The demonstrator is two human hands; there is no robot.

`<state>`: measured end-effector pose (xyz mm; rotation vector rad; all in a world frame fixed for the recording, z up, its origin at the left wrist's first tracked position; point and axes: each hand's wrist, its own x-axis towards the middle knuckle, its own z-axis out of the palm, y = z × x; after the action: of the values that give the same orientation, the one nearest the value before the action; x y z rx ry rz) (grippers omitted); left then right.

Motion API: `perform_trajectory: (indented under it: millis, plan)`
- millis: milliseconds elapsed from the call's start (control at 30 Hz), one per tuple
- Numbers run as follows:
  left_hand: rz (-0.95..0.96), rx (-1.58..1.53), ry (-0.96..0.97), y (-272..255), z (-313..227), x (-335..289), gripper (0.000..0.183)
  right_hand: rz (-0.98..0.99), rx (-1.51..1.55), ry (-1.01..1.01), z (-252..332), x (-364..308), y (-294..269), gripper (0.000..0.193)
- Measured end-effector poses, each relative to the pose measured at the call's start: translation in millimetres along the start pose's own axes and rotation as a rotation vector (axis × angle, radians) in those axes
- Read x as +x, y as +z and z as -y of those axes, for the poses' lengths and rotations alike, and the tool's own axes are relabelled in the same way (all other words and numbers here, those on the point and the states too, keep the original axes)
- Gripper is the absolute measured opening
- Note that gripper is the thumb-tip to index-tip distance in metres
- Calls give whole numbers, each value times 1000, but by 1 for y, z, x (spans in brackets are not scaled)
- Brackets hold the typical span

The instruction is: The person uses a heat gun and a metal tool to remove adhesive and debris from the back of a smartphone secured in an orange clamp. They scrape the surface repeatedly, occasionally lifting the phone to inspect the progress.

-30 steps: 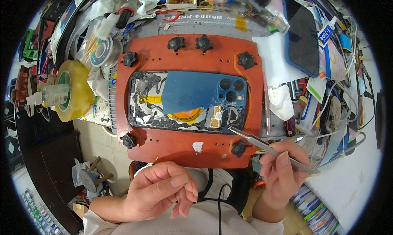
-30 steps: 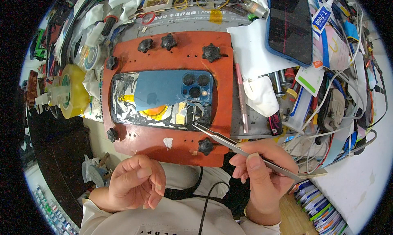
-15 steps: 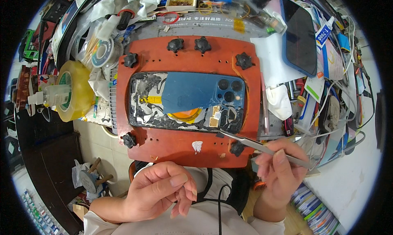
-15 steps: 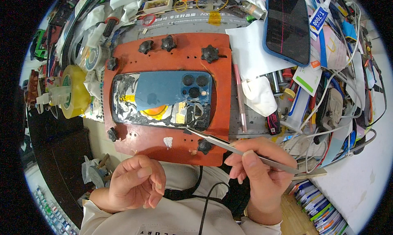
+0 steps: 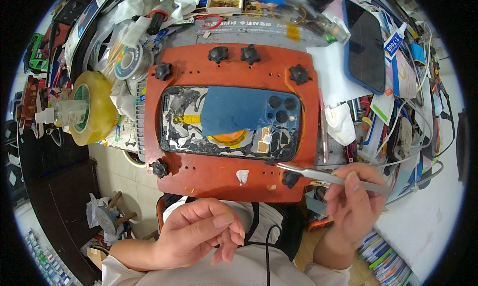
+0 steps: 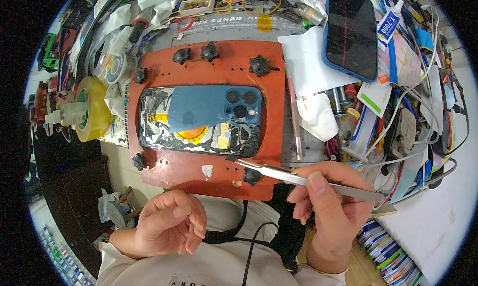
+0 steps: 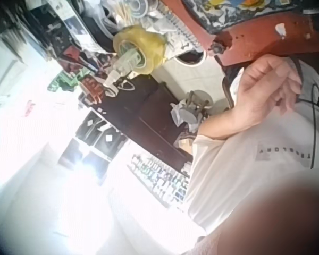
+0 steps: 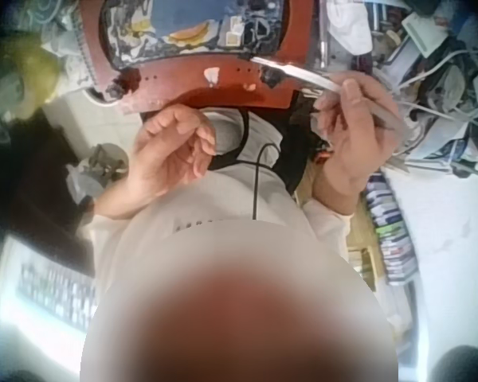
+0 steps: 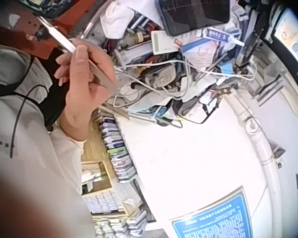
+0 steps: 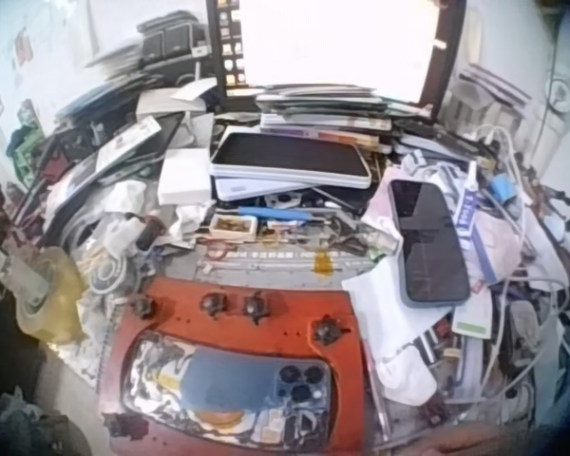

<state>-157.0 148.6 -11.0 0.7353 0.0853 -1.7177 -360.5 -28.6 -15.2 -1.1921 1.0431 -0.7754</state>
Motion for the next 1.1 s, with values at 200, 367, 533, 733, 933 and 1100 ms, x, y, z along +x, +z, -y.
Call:
perform_trajectory:
  millis: [200, 367, 533, 733, 933, 1100]
  plan:
    - [-10, -1, -16, -3, 1, -3, 22, 12, 43, 47, 1, 5, 2, 23]
    - [14, -22, -54, -3, 1, -2, 30, 101, 180, 93, 0, 3, -1, 23]
    - [13, -87, -96, 2, 2, 1, 43, 531, 131, -85, 9, -5, -5, 20]
    - [25, -114, -46, 2, 7, 3, 32, 735, -42, -454, 18, -2, -11, 21]
    - [-3, -101, -68, -7, 7, -1, 24, 67, -311, -482, -9, -17, -8, 21]
    - [-27, -60, -60, -8, 7, -1, 23, 79, -313, -481, -25, -14, -11, 21]
